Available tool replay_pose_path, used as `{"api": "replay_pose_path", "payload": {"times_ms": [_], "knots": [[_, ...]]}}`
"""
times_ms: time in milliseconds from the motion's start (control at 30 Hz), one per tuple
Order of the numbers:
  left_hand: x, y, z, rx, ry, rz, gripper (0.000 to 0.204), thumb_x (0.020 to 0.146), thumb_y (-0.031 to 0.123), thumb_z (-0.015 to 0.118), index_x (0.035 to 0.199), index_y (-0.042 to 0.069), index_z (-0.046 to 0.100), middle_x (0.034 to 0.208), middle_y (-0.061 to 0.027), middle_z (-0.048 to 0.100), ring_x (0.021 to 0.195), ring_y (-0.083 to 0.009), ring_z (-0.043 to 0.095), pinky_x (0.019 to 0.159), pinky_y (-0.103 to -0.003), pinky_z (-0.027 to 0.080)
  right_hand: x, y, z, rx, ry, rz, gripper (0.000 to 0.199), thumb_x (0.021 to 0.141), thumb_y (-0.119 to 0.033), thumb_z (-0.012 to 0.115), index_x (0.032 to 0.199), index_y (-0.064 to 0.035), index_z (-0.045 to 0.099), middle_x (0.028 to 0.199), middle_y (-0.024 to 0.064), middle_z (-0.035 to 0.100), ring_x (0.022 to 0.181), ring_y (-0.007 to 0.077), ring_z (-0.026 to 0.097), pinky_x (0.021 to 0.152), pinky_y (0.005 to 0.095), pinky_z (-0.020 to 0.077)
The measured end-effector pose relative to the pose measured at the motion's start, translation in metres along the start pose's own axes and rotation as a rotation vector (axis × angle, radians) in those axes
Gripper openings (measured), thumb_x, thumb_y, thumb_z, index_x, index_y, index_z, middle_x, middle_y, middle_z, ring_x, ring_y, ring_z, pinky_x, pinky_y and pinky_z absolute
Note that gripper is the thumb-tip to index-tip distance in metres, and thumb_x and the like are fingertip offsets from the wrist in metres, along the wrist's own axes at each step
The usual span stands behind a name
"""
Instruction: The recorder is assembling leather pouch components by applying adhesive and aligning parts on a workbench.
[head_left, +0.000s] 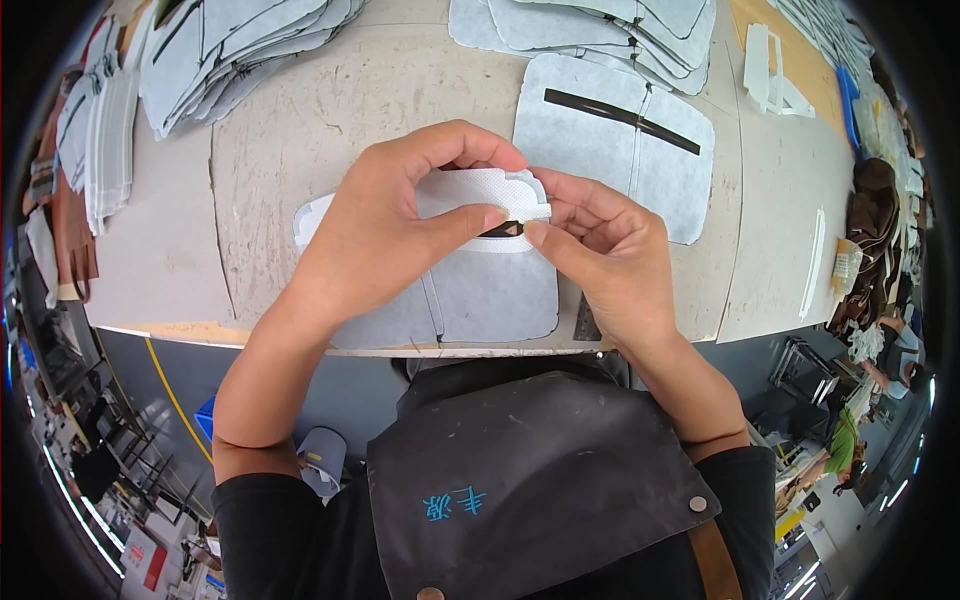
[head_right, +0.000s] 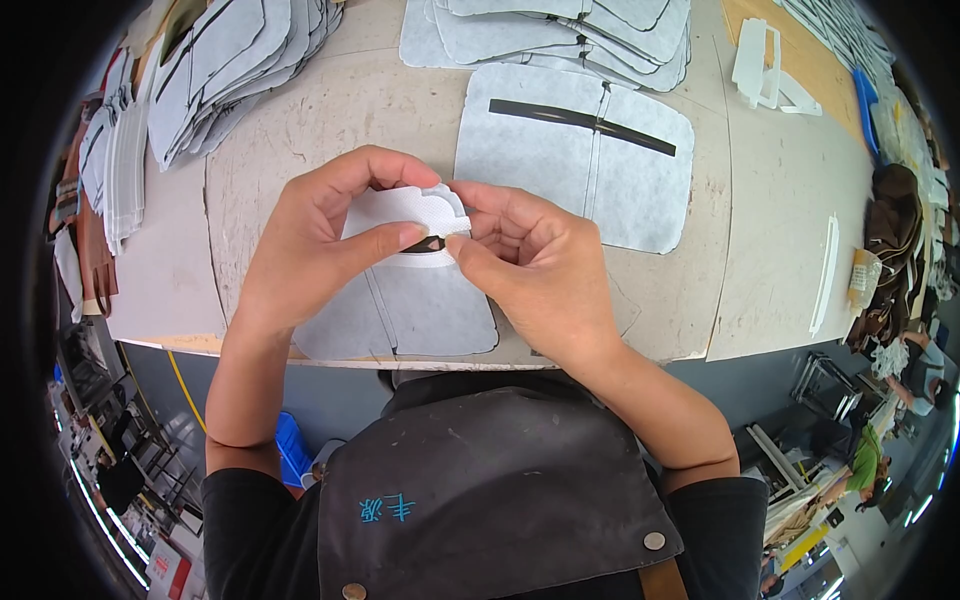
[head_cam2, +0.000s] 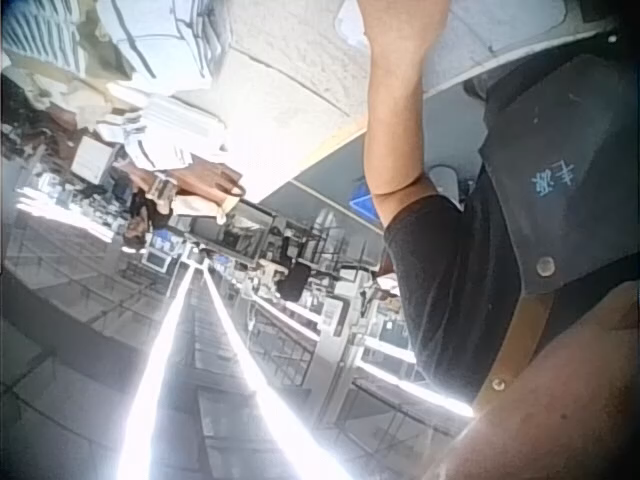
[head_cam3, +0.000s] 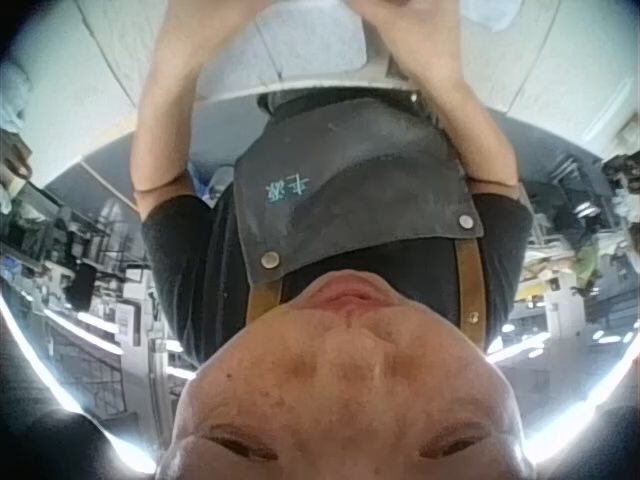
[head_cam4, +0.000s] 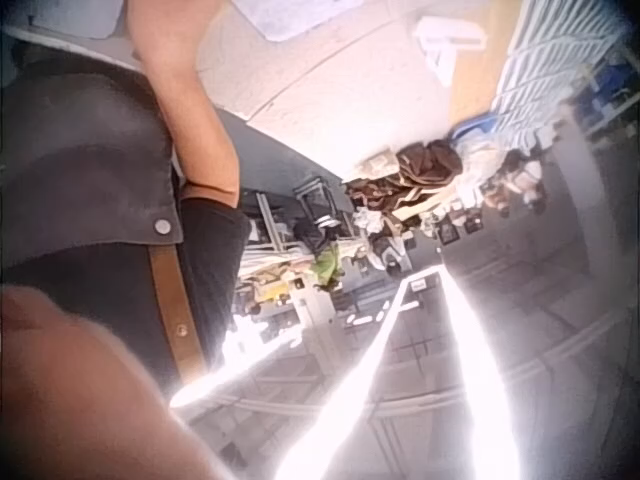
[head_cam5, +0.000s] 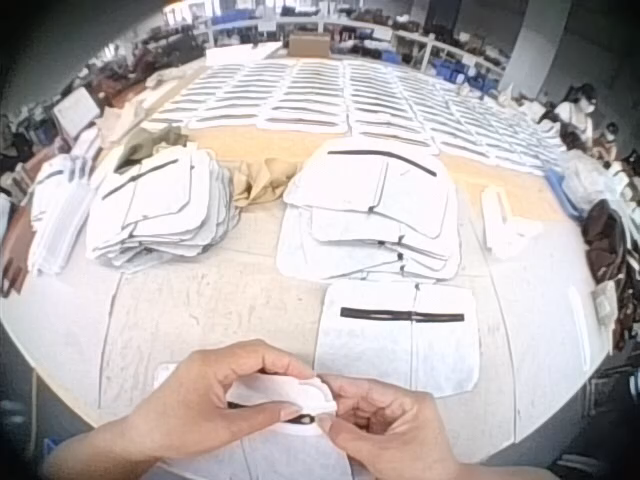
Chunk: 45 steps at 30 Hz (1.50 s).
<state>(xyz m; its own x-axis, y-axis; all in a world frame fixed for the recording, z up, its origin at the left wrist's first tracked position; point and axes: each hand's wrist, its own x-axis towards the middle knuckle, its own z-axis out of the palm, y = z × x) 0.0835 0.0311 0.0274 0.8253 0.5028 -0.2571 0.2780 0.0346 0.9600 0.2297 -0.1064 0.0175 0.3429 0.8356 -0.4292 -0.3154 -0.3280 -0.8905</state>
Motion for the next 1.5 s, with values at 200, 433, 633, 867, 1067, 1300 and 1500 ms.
{"api": "replay_pose_path", "payload": {"times_ms": [200, 433, 633, 867, 1067, 1300, 1500], "knots": [[0.000, -0.003, 0.001, 0.020, 0.008, 0.027, 0.030, 0.082, -0.003, 0.068, 0.112, 0.001, 0.065, 0.108, -0.0042, 0.066, 0.103, -0.0127, 0.059, 0.090, -0.027, 0.048, 0.001, 0.004, -0.002, -0.027, -0.012, -0.037, 0.038, 0.089, 0.003, 0.064, 0.127, 0.0055, 0.060, 0.091, 0.0041, 0.069, 0.080, 0.0053, 0.064, 0.072, 0.0200, 0.0517], [0.000, -0.006, 0.001, 0.032, 0.020, 0.040, 0.029, 0.083, -0.003, 0.068, 0.111, 0.001, 0.066, 0.106, -0.0038, 0.067, 0.101, -0.0123, 0.060, 0.089, -0.026, 0.049, 0.001, 0.004, -0.002, -0.017, 0.001, -0.017, 0.037, 0.089, 0.002, 0.065, 0.126, 0.0057, 0.060, 0.095, 0.0065, 0.071, 0.083, 0.0067, 0.065, 0.075, 0.0209, 0.0529], [0.001, -0.006, 0.001, 0.028, 0.017, 0.032, 0.028, 0.083, -0.002, 0.068, 0.111, 0.001, 0.066, 0.106, -0.0036, 0.067, 0.100, -0.0118, 0.060, 0.090, -0.026, 0.049, 0.001, 0.003, -0.003, -0.029, -0.002, 0.013, 0.037, 0.088, 0.004, 0.067, 0.124, 0.0042, 0.063, 0.100, 0.0075, 0.071, 0.091, 0.0106, 0.065, 0.084, 0.0261, 0.0510], [0.002, -0.013, 0.002, 0.018, 0.031, 0.035, 0.028, 0.082, -0.002, 0.068, 0.110, 0.002, 0.066, 0.107, -0.0042, 0.066, 0.102, -0.0138, 0.060, 0.091, -0.027, 0.048, 0.003, 0.008, -0.005, -0.057, 0.001, -0.041, 0.035, 0.090, 0.001, 0.064, 0.124, 0.0062, 0.061, 0.095, 0.0057, 0.070, 0.084, 0.0060, 0.064, 0.077, 0.0211, 0.0523], [-0.012, -0.024, 0.000, 0.353, 0.268, 0.275, 0.028, 0.082, -0.005, 0.065, 0.110, 0.000, 0.065, 0.110, -0.0108, 0.062, 0.106, -0.0224, 0.060, 0.094, -0.031, 0.046, 0.008, 0.006, -0.004, -0.087, 0.014, -0.012, 0.033, 0.092, 0.000, 0.061, 0.124, 0.0080, 0.061, 0.098, 0.0073, 0.070, 0.087, 0.0074, 0.064, 0.079, 0.0232, 0.0522], [-0.060, -0.053, -0.019, 0.617, 0.579, 0.227, 0.028, 0.083, -0.006, 0.065, 0.110, 0.001, 0.066, 0.113, -0.0126, 0.062, 0.106, -0.0255, 0.060, 0.093, -0.032, 0.045, 0.017, 0.016, -0.003, -0.353, 0.046, -0.089, 0.034, 0.084, -0.005, 0.073, 0.117, 0.0006, 0.067, 0.083, 0.0031, 0.070, 0.072, 0.0064, 0.063, 0.068, 0.0215, 0.0518], [-0.084, -0.070, -0.038, 0.674, 0.737, 0.081, 0.029, 0.082, 0.000, 0.070, 0.111, 0.002, 0.068, 0.115, -0.0132, 0.061, 0.107, -0.0265, 0.058, 0.093, -0.033, 0.045, 0.023, 0.025, -0.008, -0.692, 0.117, -0.295, 0.031, 0.081, -0.005, 0.075, 0.111, 0.0000, 0.070, 0.075, 0.0014, 0.066, 0.063, 0.0051, 0.059, 0.060, 0.0212, 0.0495]]}}
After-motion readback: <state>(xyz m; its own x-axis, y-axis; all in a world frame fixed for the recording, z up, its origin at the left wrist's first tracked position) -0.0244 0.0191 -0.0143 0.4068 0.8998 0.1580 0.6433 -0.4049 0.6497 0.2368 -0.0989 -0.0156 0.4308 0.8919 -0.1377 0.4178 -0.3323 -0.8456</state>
